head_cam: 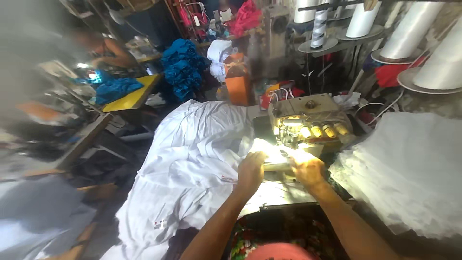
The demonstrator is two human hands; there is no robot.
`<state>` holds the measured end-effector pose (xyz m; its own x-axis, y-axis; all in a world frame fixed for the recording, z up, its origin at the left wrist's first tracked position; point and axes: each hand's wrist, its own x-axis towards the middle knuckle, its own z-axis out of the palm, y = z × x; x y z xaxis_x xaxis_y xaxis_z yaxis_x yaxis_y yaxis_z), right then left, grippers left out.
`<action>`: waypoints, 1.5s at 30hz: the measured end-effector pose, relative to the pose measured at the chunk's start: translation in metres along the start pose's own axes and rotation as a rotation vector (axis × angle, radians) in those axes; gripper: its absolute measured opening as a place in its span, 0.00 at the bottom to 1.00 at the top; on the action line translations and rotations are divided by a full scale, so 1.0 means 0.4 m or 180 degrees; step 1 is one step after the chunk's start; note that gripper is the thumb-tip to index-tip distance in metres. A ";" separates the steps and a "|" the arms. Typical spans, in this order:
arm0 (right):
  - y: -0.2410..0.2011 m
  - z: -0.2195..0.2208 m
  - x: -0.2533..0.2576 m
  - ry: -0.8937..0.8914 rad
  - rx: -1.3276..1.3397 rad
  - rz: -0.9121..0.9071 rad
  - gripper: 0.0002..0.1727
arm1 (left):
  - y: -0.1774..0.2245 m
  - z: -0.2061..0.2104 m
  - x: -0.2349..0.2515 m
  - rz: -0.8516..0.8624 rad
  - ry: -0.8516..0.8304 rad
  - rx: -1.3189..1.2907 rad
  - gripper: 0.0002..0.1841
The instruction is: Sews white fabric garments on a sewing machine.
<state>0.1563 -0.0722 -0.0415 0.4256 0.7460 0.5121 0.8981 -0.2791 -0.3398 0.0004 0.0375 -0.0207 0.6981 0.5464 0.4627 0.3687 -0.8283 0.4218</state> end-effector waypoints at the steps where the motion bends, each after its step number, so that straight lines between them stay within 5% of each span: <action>1: -0.010 0.015 0.016 0.0022 -0.0008 -0.0044 0.15 | 0.003 0.002 -0.008 -0.0024 -0.0028 -0.0041 0.09; 10: 0.059 0.012 -0.041 0.0362 0.0138 -0.0218 0.15 | -0.015 -0.070 -0.028 -0.0057 -0.0498 -0.0716 0.20; 13: 0.161 0.018 -0.117 0.0438 0.0016 -0.0300 0.17 | -0.053 -0.066 -0.048 0.0186 -0.0063 -0.0328 0.18; 18: 0.249 0.056 -0.187 -0.0183 -0.0105 -0.0115 0.16 | -0.050 -0.107 -0.046 -0.1015 0.0113 -0.1836 0.10; 23: 0.061 0.003 -0.074 0.0313 0.0975 -0.0431 0.15 | -0.049 -0.150 -0.031 -0.1582 -0.0210 -0.3035 0.13; 26: -0.045 -0.029 0.017 -0.0250 0.1971 -0.0617 0.20 | -0.031 -0.179 -0.039 -0.1376 -0.0366 -0.3072 0.14; 29: -0.101 -0.043 0.088 -0.0577 0.1887 -0.1050 0.16 | -0.031 -0.211 -0.059 -0.0983 -0.0546 -0.2755 0.14; 31: -0.112 -0.059 0.094 -0.0520 0.1635 -0.1432 0.07 | -0.034 -0.240 -0.083 -0.0582 -0.0418 -0.1940 0.12; 36: -0.106 -0.164 0.001 -0.1824 0.2421 -0.1347 0.19 | -0.027 -0.297 -0.136 0.0769 0.0086 -0.0352 0.10; 40: -0.135 -0.096 -0.058 -0.1415 0.2007 -0.1451 0.14 | 0.066 -0.259 -0.138 0.1311 -0.0206 -0.0625 0.10; 43: -0.207 -0.140 -0.063 -0.2638 0.1799 -0.0197 0.19 | 0.100 -0.208 -0.126 0.1459 -0.0302 -0.0816 0.10; 45: -0.220 -0.121 -0.093 -0.2616 0.2244 0.0941 0.14 | 0.108 -0.199 -0.113 0.1394 -0.0351 -0.0931 0.09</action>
<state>0.0670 -0.1047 0.0077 0.1754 0.9522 -0.2502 0.3996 -0.3011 -0.8658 -0.0640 -0.0131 0.0389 0.8142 0.1283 0.5662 -0.1468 -0.8981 0.4146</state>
